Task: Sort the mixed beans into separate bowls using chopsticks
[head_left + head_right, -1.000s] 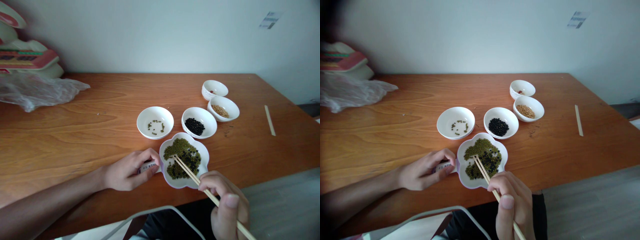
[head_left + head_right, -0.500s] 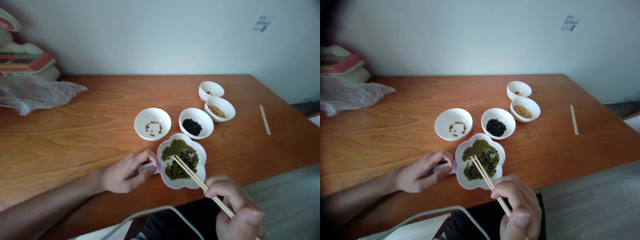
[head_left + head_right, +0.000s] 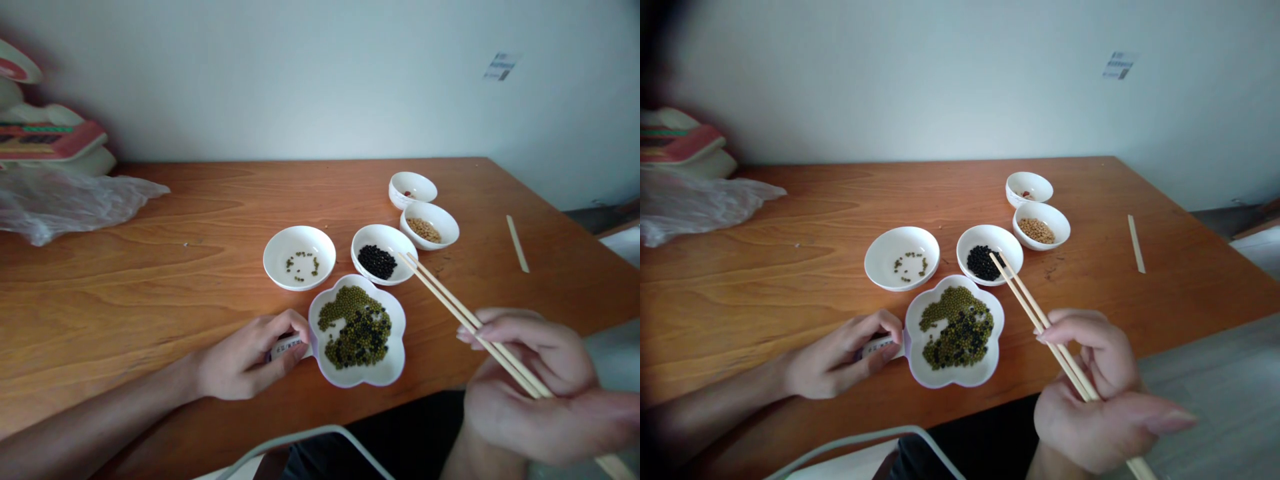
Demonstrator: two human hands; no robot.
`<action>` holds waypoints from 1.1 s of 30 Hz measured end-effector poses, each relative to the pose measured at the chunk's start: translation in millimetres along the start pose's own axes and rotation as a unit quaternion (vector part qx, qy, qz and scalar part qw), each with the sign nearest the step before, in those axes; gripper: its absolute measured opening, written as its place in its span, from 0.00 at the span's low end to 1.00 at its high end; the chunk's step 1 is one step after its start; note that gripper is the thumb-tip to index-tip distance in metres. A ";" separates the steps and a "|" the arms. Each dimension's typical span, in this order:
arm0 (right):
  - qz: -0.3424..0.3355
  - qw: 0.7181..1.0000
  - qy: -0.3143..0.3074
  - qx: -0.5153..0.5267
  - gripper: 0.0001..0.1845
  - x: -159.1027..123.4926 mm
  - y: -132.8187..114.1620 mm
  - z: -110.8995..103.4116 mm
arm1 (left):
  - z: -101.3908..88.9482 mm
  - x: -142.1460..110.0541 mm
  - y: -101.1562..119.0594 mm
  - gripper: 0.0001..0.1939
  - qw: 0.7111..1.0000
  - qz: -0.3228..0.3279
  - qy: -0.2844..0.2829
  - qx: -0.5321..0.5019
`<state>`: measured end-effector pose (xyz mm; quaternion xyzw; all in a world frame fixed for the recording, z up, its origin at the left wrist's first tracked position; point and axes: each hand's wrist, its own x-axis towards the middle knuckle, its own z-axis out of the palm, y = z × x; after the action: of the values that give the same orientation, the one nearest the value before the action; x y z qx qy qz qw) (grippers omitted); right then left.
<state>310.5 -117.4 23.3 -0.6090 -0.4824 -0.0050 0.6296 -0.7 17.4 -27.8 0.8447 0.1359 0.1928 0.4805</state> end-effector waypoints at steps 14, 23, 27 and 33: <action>0.032 0.957 -0.286 0.043 0.43 -30.1 -36.8 -9.9 | -0.8 1.6 1.4 0.08 1.000 0.009 0.004 -0.001; 0.109 0.930 -0.350 0.036 0.47 -42.3 -29.2 -4.0 | -1.8 3.8 3.0 0.09 1.000 0.012 0.004 0.008; 0.074 0.939 -0.333 0.034 0.45 -42.4 -27.3 -5.8 | -1.9 3.9 3.4 0.09 1.000 0.012 0.001 0.003; 0.104 0.925 -0.363 0.040 0.46 -40.0 -29.2 -2.0 | -1.9 2.4 2.0 0.09 1.000 0.006 -0.003 0.000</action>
<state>273.0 -149.7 21.4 -0.5905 -0.6115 0.3015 0.4318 0.7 18.9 -24.7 0.8462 0.1299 0.1932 0.4794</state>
